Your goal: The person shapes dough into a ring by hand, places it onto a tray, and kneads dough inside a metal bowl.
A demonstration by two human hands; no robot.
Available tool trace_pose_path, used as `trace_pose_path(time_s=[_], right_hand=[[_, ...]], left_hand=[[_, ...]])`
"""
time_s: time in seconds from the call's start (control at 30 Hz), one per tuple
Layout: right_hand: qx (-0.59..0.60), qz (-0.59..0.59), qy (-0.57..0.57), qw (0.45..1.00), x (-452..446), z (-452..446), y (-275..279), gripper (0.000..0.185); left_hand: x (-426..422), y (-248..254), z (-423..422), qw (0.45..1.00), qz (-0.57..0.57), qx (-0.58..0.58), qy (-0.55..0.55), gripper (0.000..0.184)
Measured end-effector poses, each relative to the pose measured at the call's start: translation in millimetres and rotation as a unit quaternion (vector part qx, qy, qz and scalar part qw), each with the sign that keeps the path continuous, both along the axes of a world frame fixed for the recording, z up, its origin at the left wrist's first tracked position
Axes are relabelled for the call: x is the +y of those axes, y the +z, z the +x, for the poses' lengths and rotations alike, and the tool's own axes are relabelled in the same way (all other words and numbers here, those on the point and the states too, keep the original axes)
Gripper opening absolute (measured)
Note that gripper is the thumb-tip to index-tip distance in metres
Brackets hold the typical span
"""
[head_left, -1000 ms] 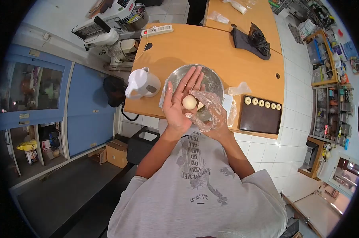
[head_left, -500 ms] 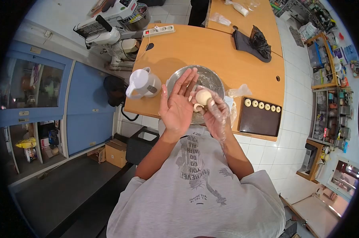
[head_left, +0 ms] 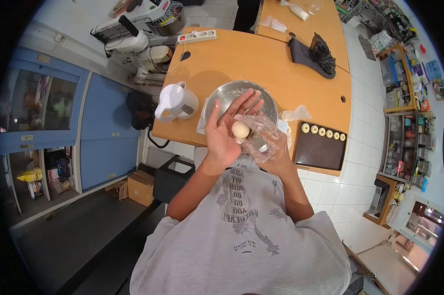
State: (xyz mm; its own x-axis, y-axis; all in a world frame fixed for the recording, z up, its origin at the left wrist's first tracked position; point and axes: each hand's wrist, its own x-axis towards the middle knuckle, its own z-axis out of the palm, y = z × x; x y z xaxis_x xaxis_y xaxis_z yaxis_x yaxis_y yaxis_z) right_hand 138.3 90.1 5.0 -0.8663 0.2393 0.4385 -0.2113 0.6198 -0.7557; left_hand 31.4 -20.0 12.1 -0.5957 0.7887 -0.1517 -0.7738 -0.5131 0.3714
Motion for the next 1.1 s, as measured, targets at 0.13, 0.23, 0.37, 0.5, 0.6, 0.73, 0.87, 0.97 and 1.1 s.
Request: trace_pose_path(time_s=[0.13, 0.23, 0.37, 0.5, 0.6, 0.73, 0.87, 0.97, 1.1], right_hand=[[-0.017, 0.029, 0.036, 0.999, 0, -3, 10, 0.05], [-0.011, -0.006, 0.036, 0.999, 3, -3, 18, 0.053], [-0.011, -0.004, 0.007, 1.0, 13, -1, -4, 0.058], [-0.015, 0.033, 0.001, 0.999, 5, -4, 7, 0.055], [-0.023, 0.057, -0.008, 0.998, 2, -7, 6, 0.054], [-0.025, 0.08, -0.004, 0.996, 9, -10, -3, 0.049], [-0.051, -0.062, -0.032, 0.996, 7, -10, -12, 0.042], [-0.095, -0.158, 0.005, 0.983, 2, -8, 7, 0.039], [-0.011, 0.044, 0.0, 0.999, 6, -11, 0, 0.043]], left_hand=[[5, -1, -5, 0.993, 0.069, -0.079, -0.051, 0.076], [6, -5, -8, 0.989, 0.101, -0.094, -0.054, 0.076], [7, -3, -10, 0.989, 0.1, -0.094, -0.046, 0.077], [9, -6, -9, 0.994, 0.075, -0.061, -0.042, 0.079], [10, -3, -9, 0.994, 0.086, -0.063, -0.034, 0.08], [10, -4, -10, 0.997, 0.063, -0.035, -0.03, 0.081], [12, -7, -9, 0.998, 0.053, -0.039, -0.025, 0.081], [13, -16, -4, 0.991, 0.091, -0.094, -0.042, 0.08], [12, -2, -5, 0.987, 0.113, -0.104, -0.047, 0.081]])
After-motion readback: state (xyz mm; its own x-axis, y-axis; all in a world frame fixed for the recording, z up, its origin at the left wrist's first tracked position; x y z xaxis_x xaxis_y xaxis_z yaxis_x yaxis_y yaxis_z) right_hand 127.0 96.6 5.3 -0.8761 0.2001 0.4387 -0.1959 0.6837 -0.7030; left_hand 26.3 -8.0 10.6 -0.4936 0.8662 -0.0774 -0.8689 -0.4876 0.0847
